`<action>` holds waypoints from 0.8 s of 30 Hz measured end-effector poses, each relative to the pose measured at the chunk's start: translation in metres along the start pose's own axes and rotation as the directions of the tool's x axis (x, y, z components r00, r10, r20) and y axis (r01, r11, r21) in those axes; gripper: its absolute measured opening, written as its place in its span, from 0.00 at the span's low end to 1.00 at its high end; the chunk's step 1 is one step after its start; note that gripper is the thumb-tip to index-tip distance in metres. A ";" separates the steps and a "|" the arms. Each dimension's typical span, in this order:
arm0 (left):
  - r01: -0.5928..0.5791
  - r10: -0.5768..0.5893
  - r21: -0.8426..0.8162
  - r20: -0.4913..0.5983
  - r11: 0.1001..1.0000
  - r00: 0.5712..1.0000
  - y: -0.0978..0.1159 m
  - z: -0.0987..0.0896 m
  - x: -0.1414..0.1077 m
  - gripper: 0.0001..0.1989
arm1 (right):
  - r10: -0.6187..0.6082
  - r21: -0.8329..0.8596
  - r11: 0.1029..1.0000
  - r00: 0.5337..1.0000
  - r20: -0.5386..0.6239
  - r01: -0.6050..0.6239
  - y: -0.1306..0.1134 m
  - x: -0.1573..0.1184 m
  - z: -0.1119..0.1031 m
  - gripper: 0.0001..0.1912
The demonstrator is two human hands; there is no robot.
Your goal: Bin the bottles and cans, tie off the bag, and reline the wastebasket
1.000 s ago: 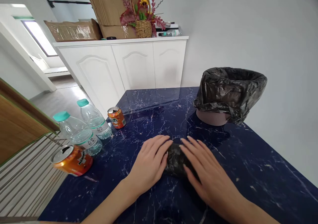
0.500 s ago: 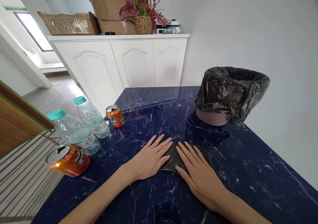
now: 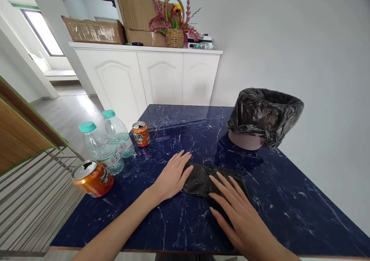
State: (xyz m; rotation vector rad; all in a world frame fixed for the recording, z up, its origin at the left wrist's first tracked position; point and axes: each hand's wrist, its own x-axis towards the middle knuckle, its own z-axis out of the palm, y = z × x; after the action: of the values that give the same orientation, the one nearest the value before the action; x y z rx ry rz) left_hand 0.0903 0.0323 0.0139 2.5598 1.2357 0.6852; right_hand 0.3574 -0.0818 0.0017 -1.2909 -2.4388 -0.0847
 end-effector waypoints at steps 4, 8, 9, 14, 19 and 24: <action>0.095 -0.099 -0.045 -0.078 0.994 0.992 -0.002 0.001 0.001 0.26 | -0.027 -0.066 0.997 0.999 0.031 0.029 -0.011 -0.015 0.008 0.30; 0.114 -0.124 -0.088 -0.119 0.990 0.985 0.000 -0.001 0.001 0.24 | 0.104 -0.074 0.992 0.994 0.031 -0.101 0.000 -0.014 0.030 0.32; 0.122 -0.133 -0.095 -0.123 0.988 0.983 0.000 -0.001 0.001 0.24 | 0.143 -0.076 0.987 0.990 0.024 -0.140 0.007 -0.011 0.033 0.32; 0.137 -0.151 -0.108 -0.127 0.985 0.980 -0.001 -0.003 0.000 0.24 | 0.275 -0.108 0.955 0.961 -0.013 -0.275 0.059 -0.011 0.038 0.33; 0.143 -0.155 -0.111 -0.110 0.984 0.982 -0.001 -0.002 0.000 0.25 | 0.387 -0.130 0.912 0.921 -0.044 -0.389 0.127 -0.052 0.031 0.35; 0.142 -0.153 -0.113 -0.098 0.983 0.983 0.000 -0.003 -0.001 0.25 | 0.400 -0.007 0.916 0.916 -0.017 -0.400 0.184 -0.111 0.000 0.35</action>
State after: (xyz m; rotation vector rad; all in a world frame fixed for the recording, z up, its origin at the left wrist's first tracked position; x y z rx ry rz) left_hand 0.0886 0.0314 0.0166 2.3463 1.3683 0.8398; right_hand 0.5625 -0.0629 -0.0600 -1.7580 -2.1119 0.0036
